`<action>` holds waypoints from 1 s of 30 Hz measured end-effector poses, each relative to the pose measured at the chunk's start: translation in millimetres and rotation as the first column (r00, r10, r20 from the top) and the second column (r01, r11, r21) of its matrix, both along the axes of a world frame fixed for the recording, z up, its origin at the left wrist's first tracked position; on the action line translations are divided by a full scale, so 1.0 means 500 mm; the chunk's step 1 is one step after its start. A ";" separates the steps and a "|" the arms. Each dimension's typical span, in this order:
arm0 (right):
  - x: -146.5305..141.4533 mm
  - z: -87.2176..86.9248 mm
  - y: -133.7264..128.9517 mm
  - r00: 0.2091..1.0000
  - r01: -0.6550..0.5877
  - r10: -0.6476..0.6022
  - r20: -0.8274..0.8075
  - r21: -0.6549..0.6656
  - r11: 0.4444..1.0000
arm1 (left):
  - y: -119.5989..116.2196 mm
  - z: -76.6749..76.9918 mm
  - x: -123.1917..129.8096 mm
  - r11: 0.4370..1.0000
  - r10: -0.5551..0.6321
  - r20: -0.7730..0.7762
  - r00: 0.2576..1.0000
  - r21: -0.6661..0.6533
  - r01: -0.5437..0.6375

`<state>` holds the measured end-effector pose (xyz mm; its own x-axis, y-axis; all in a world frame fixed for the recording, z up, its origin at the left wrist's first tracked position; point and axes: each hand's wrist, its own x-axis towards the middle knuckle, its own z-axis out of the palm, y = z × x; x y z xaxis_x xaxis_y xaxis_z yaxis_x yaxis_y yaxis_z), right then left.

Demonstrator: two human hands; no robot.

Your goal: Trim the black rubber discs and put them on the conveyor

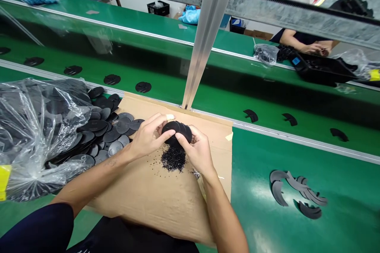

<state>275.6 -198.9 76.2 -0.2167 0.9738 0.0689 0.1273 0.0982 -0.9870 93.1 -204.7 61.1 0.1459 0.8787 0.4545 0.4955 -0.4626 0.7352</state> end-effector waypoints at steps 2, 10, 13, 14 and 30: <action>-0.002 0.000 -0.001 1.000 0.014 -0.014 0.003 0.022 1.000 | -0.001 0.004 -0.001 1.000 -0.002 -0.019 1.000 -0.026 0.002; 0.000 -0.001 -0.006 1.000 -0.031 0.031 -0.002 0.027 0.999 | -0.005 0.007 0.006 0.981 -0.098 0.086 0.991 -0.156 0.111; 0.002 0.000 -0.007 0.999 -0.043 0.043 0.006 0.022 0.999 | -0.005 0.007 0.007 0.983 -0.084 0.092 0.992 -0.155 0.098; 0.003 0.001 -0.007 0.999 -0.051 0.051 0.011 0.019 0.998 | -0.006 0.007 0.006 0.984 -0.080 0.083 0.993 -0.152 0.092; 0.014 0.005 -0.024 0.993 -0.079 0.049 0.110 0.286 0.955 | -0.014 0.025 -0.009 0.979 -0.144 0.165 0.976 0.166 0.116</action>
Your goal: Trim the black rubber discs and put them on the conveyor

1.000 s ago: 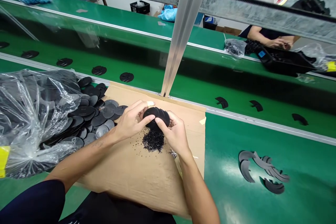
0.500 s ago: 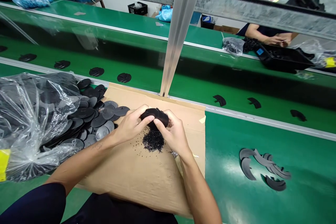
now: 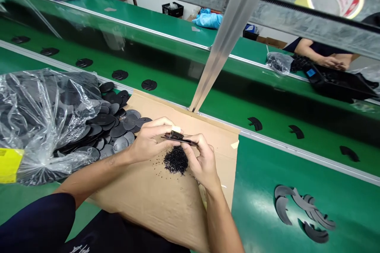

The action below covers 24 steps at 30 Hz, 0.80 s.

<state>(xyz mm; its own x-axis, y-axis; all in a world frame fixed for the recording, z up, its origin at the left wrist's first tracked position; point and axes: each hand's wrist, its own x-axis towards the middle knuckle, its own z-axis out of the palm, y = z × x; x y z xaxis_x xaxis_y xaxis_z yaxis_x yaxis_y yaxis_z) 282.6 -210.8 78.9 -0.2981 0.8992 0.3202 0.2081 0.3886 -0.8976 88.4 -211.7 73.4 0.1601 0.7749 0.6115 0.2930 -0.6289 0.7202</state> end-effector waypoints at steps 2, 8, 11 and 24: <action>0.004 0.009 0.001 0.997 -0.009 0.000 0.080 0.110 0.994 | 0.000 0.003 -0.004 0.994 0.007 -0.048 0.999 0.109 -0.002; 0.009 0.018 0.001 0.981 -0.030 -0.044 0.187 0.377 0.926 | 0.000 0.010 -0.008 0.956 0.077 -0.203 0.976 0.294 -0.014; 0.008 0.015 -0.005 0.988 -0.034 -0.032 0.150 0.418 0.908 | 0.000 0.015 -0.006 0.946 -0.001 -0.148 0.989 0.321 0.049; 0.005 0.011 -0.008 0.994 -0.065 0.026 0.103 0.395 0.916 | -0.004 0.022 -0.016 0.925 -0.077 -0.184 0.980 0.354 0.139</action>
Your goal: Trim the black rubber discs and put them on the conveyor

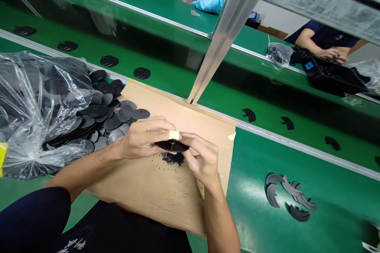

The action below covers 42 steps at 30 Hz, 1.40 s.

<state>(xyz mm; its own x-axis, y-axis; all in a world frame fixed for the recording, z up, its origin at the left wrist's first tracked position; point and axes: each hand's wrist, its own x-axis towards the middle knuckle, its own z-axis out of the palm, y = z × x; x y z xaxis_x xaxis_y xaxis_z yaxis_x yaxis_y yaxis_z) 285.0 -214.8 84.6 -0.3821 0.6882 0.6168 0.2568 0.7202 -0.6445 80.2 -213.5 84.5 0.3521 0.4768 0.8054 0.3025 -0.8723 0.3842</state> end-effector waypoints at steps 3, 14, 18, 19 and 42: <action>0.002 0.004 -0.001 1.000 -0.003 0.003 0.014 -0.008 1.000 | -0.002 0.000 0.001 1.000 0.014 -0.009 1.000 0.021 -0.014; 0.011 0.013 -0.009 0.995 0.008 -0.009 0.100 0.003 1.000 | -0.002 -0.003 0.003 1.000 0.004 -0.017 1.000 0.030 -0.004; 0.013 0.016 -0.009 0.996 -0.017 0.018 0.091 -0.016 1.000 | -0.007 -0.012 0.007 0.997 0.038 0.023 0.999 0.060 -0.039; 0.013 0.017 -0.009 0.996 -0.019 0.020 0.089 -0.019 1.000 | -0.008 -0.013 0.008 0.997 0.044 0.031 0.999 0.058 -0.045; 0.028 0.034 0.002 0.993 -0.112 0.110 -0.040 -0.046 0.993 | -0.029 0.025 0.003 0.870 -0.150 0.186 0.971 -0.442 0.219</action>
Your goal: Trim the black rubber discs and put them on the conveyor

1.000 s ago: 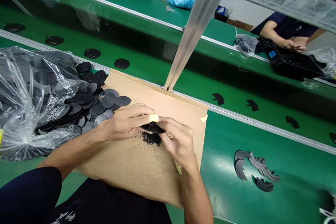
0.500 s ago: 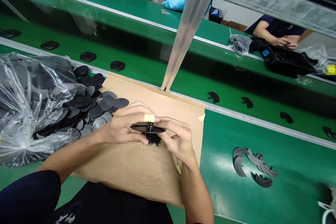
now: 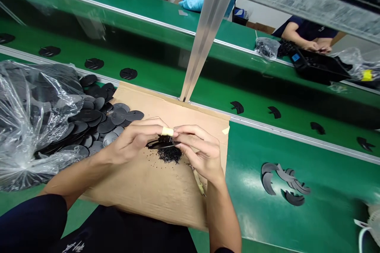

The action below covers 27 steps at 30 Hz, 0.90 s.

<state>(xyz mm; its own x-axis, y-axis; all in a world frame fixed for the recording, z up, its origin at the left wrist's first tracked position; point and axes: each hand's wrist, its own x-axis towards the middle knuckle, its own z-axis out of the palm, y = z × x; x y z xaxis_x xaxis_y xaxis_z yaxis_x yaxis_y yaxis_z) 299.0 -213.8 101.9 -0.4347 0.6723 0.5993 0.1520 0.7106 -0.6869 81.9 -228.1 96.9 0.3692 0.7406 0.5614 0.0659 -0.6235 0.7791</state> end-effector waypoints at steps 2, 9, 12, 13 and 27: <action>0.003 0.003 0.001 1.000 -0.024 0.025 0.011 -0.004 1.000 | 0.002 0.004 -0.001 0.986 -0.021 0.038 0.999 -0.164 0.027; 0.009 0.004 0.003 0.992 -0.117 0.118 0.052 -0.018 0.993 | 0.002 0.003 0.002 0.975 -0.047 0.110 0.993 -0.211 0.070; 0.014 0.006 0.003 0.984 -0.157 0.158 0.088 -0.017 0.987 | -0.003 0.005 -0.001 0.989 -0.048 0.014 0.999 -0.142 0.049; 0.015 0.006 0.003 0.980 -0.169 0.170 0.100 -0.022 0.985 | -0.005 0.005 -0.001 0.990 -0.053 -0.015 0.999 -0.129 0.050; 0.006 0.006 -0.023 0.957 0.226 -0.271 0.108 0.310 0.923 | -0.009 -0.027 0.032 0.998 0.056 0.128 0.990 -0.005 -0.056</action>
<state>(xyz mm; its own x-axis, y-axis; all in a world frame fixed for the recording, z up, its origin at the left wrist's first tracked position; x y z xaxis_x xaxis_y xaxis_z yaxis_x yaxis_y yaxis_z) 302.1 -225.3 105.0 -0.3738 0.5750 0.7278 0.4323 0.8022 -0.4118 98.1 -232.7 83.6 0.2522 0.7589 0.6004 -0.0001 -0.6204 0.7843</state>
